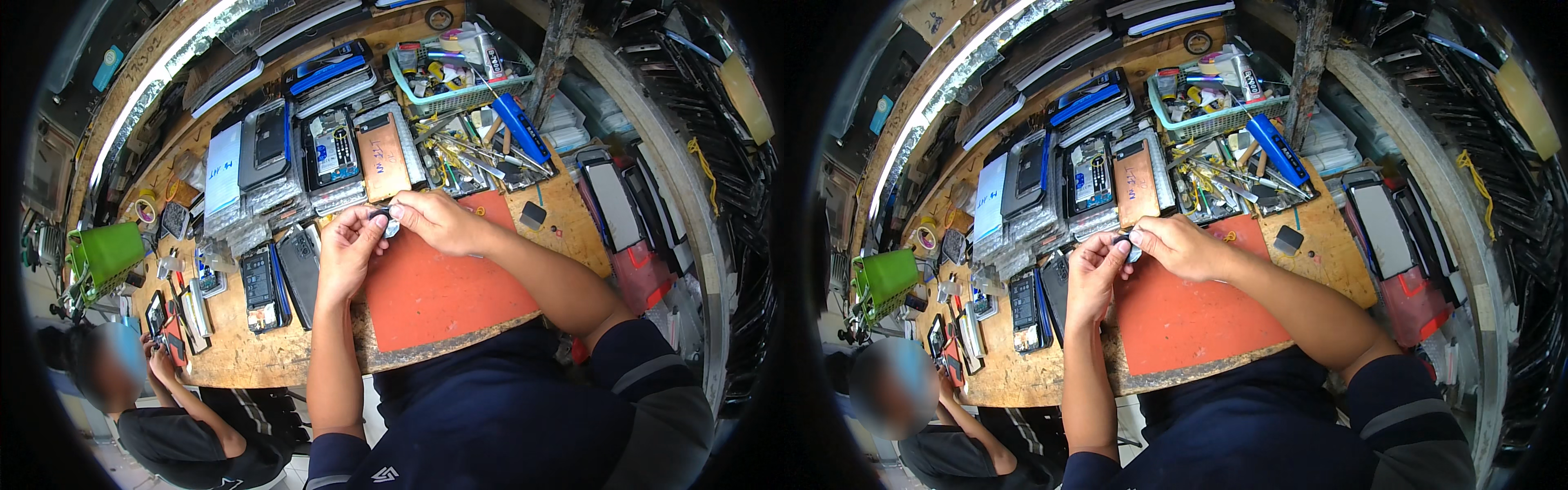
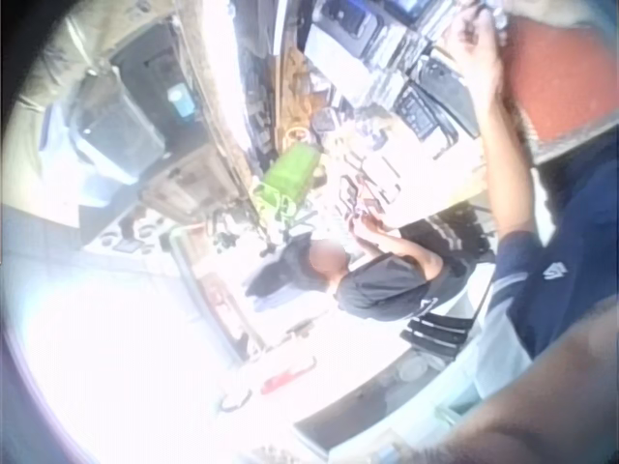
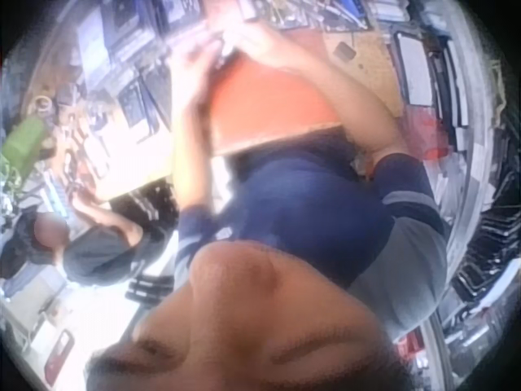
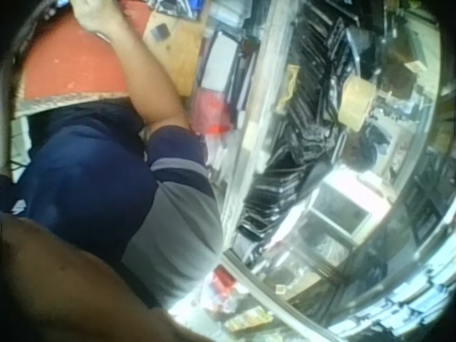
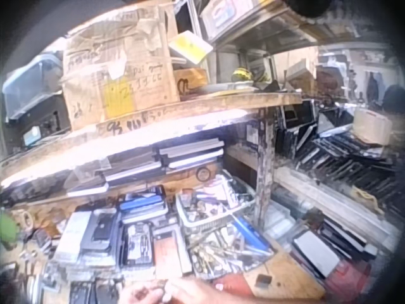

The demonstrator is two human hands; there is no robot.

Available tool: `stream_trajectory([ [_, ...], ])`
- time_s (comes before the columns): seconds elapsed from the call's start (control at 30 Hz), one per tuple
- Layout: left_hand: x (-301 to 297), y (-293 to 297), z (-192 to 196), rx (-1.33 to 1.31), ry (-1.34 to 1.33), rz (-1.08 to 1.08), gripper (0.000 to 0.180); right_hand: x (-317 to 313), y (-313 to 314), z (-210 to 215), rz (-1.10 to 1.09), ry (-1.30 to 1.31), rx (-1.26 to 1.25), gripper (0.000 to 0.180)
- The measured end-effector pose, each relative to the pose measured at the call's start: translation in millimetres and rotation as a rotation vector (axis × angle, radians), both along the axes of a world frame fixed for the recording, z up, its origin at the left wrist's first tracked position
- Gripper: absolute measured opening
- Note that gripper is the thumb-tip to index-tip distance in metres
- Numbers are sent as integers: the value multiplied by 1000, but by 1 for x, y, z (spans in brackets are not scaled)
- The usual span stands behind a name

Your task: The person handles a smartphone with yellow grid tape, moves to a sink area, returns to the workbench, and manipulates small components and a phone chassis. They use a pencil and other tools to adjust parts on the workbench.

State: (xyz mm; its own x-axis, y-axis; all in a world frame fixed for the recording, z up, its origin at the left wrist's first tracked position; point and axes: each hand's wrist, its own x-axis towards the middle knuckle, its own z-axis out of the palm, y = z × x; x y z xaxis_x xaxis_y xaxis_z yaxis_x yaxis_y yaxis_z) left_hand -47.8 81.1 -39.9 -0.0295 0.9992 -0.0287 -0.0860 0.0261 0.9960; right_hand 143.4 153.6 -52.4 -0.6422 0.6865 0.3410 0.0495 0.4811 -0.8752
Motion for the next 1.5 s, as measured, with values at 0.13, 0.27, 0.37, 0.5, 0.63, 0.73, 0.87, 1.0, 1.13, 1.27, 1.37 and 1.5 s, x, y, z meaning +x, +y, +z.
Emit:
stream_trajectory([
  [0.13,-4,0,0,-20,15,14,13,1,1,1,8,0,44,40],
  [0.27,-3,1,1,-10,-43,50,13,3,1,5,-4,-31,22,40],
  [0.37,-2,2,0,8,-90,100,12,4,1,8,-17,-46,8,39],
  [0.5,-2,3,0,27,-158,100,12,4,0,11,-17,-54,-24,38],
  [0.63,-4,2,2,24,-75,128,11,6,1,12,-6,-41,4,37],
  [0.73,-9,-1,5,3,35,73,12,6,1,9,36,-45,12,36],
  [0.87,-14,-4,6,-33,91,13,12,3,1,5,86,-24,59,34],
  [1.0,-11,-2,8,-49,75,17,12,4,2,4,77,-46,70,34],
  [1.13,3,1,7,-20,-78,20,12,4,1,6,26,-23,50,34],
  [1.27,9,1,2,-34,-181,2,12,3,1,7,-25,16,24,33],
  [1.37,4,2,-2,-37,-162,46,12,5,2,8,-31,12,12,34],
  [1.5,-6,1,-1,-17,-58,31,11,6,4,7,-1,-28,17,35],
])
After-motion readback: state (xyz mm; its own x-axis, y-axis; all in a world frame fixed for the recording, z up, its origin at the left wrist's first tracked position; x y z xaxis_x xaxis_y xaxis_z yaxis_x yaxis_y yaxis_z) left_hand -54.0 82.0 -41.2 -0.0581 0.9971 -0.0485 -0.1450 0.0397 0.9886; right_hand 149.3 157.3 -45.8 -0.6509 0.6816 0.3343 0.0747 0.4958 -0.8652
